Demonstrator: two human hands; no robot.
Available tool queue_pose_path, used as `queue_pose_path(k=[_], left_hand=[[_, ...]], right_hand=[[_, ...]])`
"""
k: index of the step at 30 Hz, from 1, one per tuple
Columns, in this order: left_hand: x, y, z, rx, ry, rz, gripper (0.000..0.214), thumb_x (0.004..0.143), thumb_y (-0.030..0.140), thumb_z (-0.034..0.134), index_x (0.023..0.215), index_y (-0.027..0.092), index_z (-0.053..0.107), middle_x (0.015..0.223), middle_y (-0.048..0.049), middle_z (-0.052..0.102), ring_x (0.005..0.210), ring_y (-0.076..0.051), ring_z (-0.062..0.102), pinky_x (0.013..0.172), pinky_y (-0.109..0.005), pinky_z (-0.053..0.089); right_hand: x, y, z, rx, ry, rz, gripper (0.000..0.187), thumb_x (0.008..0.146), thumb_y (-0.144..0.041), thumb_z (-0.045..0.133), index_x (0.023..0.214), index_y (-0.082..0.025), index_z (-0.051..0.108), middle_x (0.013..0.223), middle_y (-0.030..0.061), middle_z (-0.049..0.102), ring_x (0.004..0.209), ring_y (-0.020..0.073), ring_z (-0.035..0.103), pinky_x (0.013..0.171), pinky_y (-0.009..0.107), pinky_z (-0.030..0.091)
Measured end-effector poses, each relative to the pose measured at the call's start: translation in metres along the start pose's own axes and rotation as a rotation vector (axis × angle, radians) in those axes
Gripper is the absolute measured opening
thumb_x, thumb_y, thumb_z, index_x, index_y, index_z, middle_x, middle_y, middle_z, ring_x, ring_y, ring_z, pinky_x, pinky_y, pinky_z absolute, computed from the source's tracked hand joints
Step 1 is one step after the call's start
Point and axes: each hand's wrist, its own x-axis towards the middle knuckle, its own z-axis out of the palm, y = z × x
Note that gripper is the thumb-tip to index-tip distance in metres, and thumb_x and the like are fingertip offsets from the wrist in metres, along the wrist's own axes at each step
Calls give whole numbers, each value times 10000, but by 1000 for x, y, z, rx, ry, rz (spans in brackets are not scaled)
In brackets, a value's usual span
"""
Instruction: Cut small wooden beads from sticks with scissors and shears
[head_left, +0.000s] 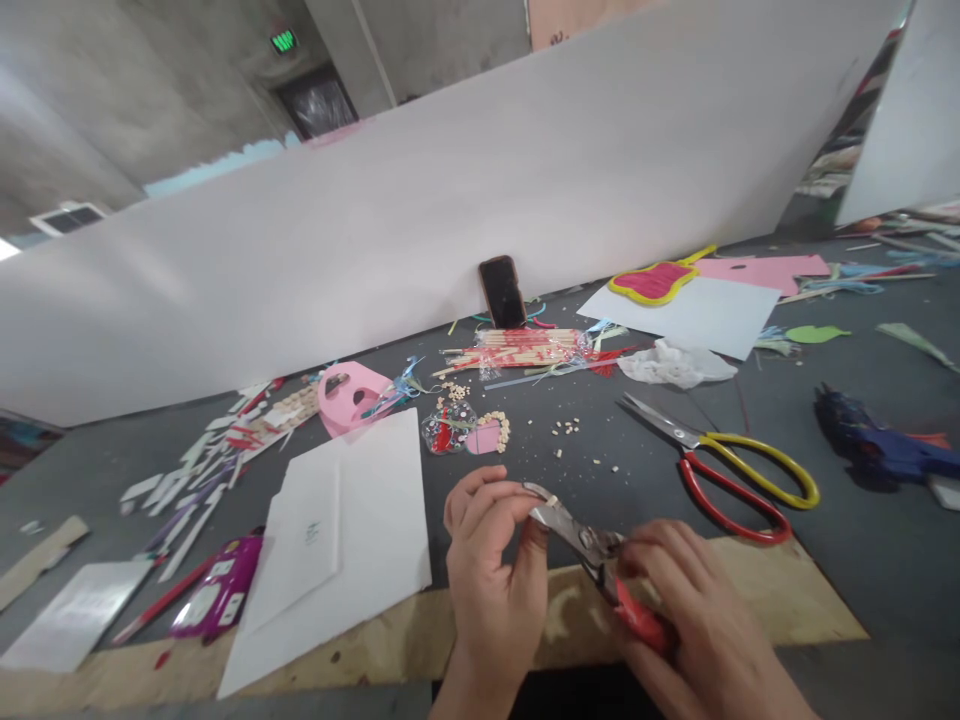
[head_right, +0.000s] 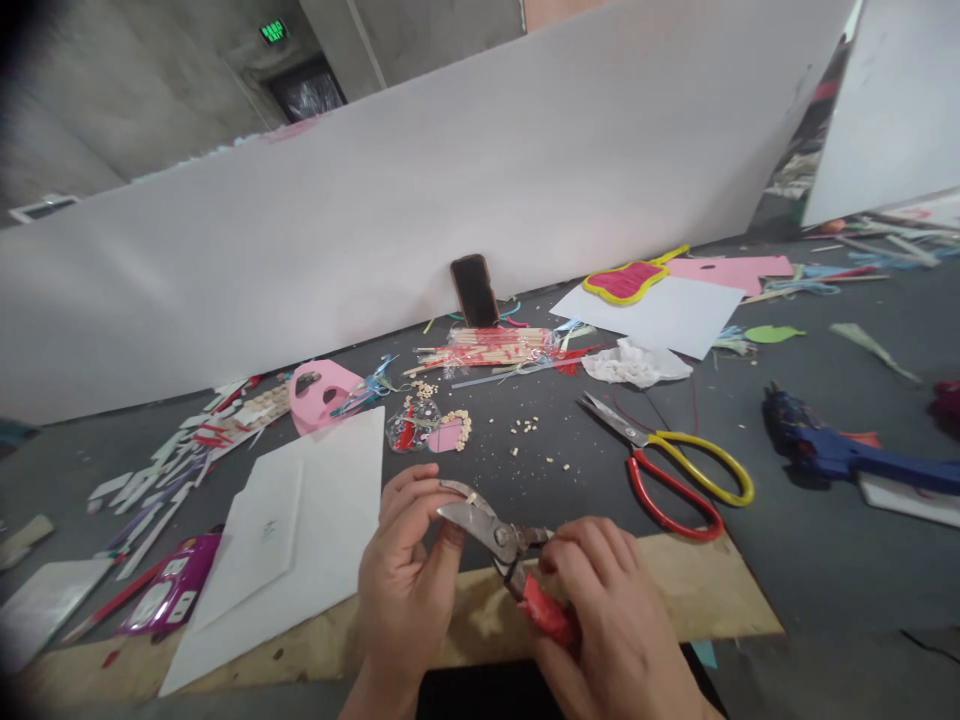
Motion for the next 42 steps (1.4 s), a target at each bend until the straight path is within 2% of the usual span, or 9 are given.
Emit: queue_pose_path(k=[3, 6, 10, 16, 24, 32, 37, 42], left_hand=[[-1, -1, -1, -23, -7, -20, 131, 854, 123, 543, 798, 213, 621, 860, -32, 658, 1064, -234, 521, 910, -411, 441], [-1, -1, 1, 4, 9, -2, 147, 848, 99, 537, 812, 214, 620, 871, -28, 661, 1064, -230, 518, 910, -410, 437], [-2, -1, 3, 48, 46, 27, 160, 845, 82, 533, 822, 213, 622, 867, -27, 658, 1049, -230, 522, 902, -414, 434], [-2, -2, 6, 25, 33, 8, 156, 850, 86, 532, 828, 217, 615, 874, -23, 648, 1055, -229, 519, 898, -418, 438], [-1, -3, 5, 66, 48, 38, 150, 848, 87, 524, 831, 209, 610, 860, -35, 653, 1041, -246, 527, 888, -445, 443], [1, -1, 4, 81, 42, 49, 187, 848, 77, 490, 841, 208, 623, 865, -39, 652, 1047, -252, 515, 905, -470, 424], [1, -1, 0, 25, -20, 21, 173, 856, 100, 493, 819, 209, 622, 867, -38, 648, 1051, -245, 510, 908, -451, 431], [1, 0, -2, 6, -42, -5, 160, 856, 119, 504, 813, 210, 627, 874, -40, 649, 1058, -245, 513, 911, -435, 433]], right_hand=[[-1, 2, 3, -38, 13, 57, 502, 720, -199, 538, 1212, -146, 452, 1149, 157, 562, 1036, 273, 545, 820, 403, 456], [-1, 5, 5, -109, -80, 7, 661, 728, -232, 538, 1353, -150, 339, 1163, 143, 607, 1032, 282, 573, 889, 469, 392], [2, 7, 5, -147, -128, -16, 627, 716, -249, 548, 1310, -178, 363, 1091, 114, 659, 938, 274, 625, 915, 534, 286], [8, 7, 1, -129, -116, -26, 579, 700, -259, 579, 1247, -188, 404, 1019, 85, 676, 874, 255, 646, 925, 524, 228], [6, 5, 5, -70, -100, 34, 448, 710, -242, 553, 1147, -211, 461, 945, 79, 686, 803, 243, 632, 833, 459, 270], [6, 4, -1, -151, -176, -19, 672, 718, -213, 503, 1367, -155, 336, 1104, 133, 652, 932, 280, 595, 925, 544, 209], [8, 2, -6, -182, -192, -40, 673, 705, -214, 521, 1354, -142, 357, 1074, 126, 660, 916, 288, 593, 919, 568, 197], [11, 4, -5, -141, -173, -31, 575, 690, -224, 553, 1250, -166, 436, 993, 92, 669, 859, 263, 608, 907, 535, 213]])
